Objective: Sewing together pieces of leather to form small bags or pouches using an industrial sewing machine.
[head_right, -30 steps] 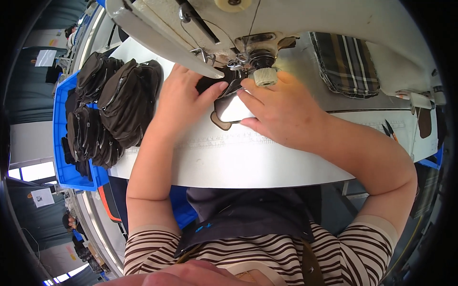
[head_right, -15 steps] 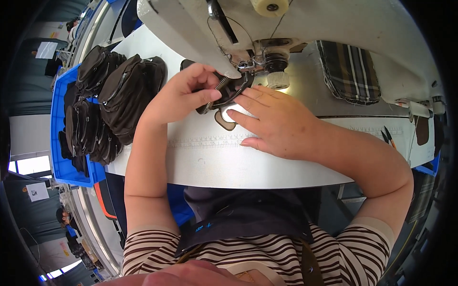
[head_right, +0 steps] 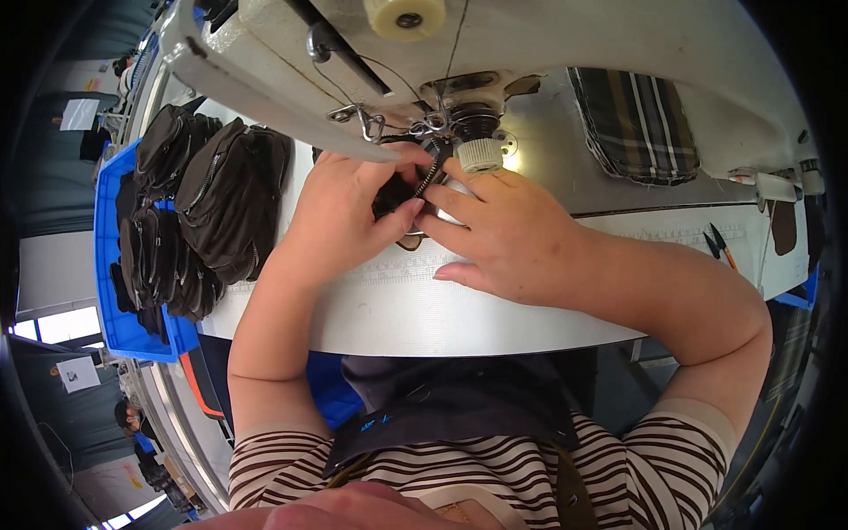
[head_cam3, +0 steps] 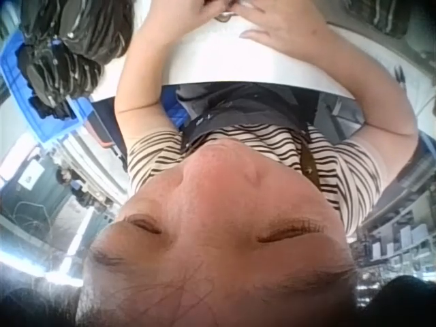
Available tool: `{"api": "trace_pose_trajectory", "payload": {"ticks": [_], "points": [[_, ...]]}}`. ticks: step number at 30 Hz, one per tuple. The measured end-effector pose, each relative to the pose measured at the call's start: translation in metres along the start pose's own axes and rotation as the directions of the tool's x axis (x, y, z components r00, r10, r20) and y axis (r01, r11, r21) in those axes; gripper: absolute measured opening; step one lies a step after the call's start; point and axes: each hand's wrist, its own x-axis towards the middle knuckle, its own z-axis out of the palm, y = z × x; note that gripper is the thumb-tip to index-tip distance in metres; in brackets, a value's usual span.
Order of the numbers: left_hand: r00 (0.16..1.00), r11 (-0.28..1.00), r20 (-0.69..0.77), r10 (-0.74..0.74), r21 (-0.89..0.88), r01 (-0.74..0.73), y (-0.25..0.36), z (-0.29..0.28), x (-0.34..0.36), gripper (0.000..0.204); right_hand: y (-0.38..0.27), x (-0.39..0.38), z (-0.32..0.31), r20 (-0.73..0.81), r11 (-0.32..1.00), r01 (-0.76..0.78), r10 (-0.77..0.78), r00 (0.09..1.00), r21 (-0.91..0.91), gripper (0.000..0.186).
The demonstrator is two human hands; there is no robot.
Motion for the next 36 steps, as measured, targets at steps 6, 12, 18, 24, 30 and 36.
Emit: {"api": "trace_pose_trajectory", "payload": {"ticks": [6, 12, 18, 24, 30, 36], "points": [[0.989, 0.976, 0.004, -0.146, -0.163, 0.144, -0.006, 0.011, -0.003, 0.032, 0.001, 0.0, 0.006, -0.022, 1.0, 0.002, -0.002, 1.0, -0.01, 0.062], [0.984, 0.933, -0.005, -0.178, -0.319, 0.167, -0.001, 0.019, 0.001, 0.026, 0.004, 0.002, 0.003, -0.044, 0.997, 0.058, -0.06, 0.997, -0.041, 0.055], [0.974, 0.996, -0.227, -0.006, 0.082, 0.025, -0.014, 0.037, 0.005, 0.031, 0.003, 0.001, 0.007, -0.087, 0.994, 0.08, -0.087, 0.992, -0.077, 0.054], [0.953, 0.983, -0.28, 0.114, 0.168, -0.068, -0.015, 0.037, 0.011, 0.028, 0.002, -0.001, 0.008, -0.07, 0.997, 0.048, -0.052, 0.996, -0.067, 0.056], [0.939, 0.962, -0.285, 0.195, 0.242, -0.126, -0.014, 0.035, 0.014, 0.024, 0.003, 0.0, 0.007, -0.058, 0.998, 0.038, -0.04, 0.998, -0.04, 0.06], [0.96, 0.987, -0.245, 0.134, 0.122, -0.107, -0.015, 0.036, 0.011, 0.016, 0.003, 0.001, 0.006, -0.074, 0.998, 0.044, -0.046, 0.996, -0.04, 0.056]]}}
